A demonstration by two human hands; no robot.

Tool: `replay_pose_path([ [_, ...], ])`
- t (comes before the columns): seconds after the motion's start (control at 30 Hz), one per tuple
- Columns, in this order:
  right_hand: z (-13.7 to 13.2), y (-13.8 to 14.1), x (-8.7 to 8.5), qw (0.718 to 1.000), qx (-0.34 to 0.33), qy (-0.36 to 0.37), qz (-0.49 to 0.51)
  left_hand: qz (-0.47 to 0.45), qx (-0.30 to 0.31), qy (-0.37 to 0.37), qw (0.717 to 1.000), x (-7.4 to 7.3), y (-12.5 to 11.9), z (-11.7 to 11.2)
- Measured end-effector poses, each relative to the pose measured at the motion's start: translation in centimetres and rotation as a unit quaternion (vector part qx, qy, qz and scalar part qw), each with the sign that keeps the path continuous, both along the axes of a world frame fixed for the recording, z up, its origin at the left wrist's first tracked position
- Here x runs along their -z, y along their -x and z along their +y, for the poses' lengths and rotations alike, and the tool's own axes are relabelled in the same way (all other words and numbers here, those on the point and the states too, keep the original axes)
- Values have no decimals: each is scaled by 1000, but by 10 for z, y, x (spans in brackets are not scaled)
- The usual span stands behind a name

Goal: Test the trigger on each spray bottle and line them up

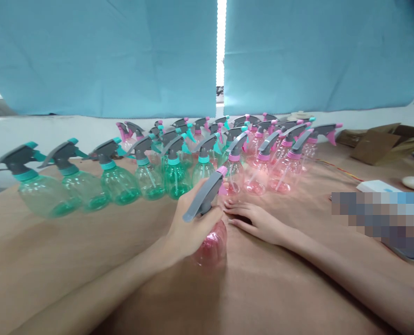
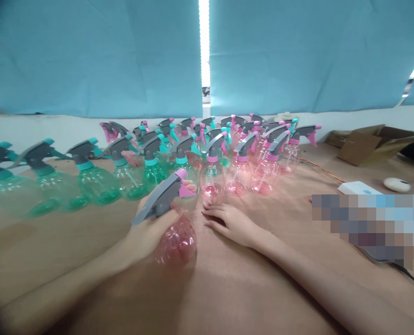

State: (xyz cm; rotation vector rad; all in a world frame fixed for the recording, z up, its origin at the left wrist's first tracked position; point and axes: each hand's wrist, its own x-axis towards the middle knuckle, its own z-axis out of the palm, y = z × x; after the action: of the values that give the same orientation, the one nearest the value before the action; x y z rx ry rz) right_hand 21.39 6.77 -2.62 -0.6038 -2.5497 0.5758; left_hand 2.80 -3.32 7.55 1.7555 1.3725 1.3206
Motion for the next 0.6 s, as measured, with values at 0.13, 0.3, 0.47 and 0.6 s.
replay_pose_path([
  [0.13,0,0,1,1000,-1,-2,3,2,-5,2,1000,1,0,0],
  [0.3,1,0,1,1000,-2,-4,8,8,6,17,1000,0,1,1],
  [0.47,1,0,1,1000,-3,-6,5,22,14,36,999,-2,3,1],
  [0.6,1,0,1,1000,-5,-5,4,17,14,45,999,0,4,3],
])
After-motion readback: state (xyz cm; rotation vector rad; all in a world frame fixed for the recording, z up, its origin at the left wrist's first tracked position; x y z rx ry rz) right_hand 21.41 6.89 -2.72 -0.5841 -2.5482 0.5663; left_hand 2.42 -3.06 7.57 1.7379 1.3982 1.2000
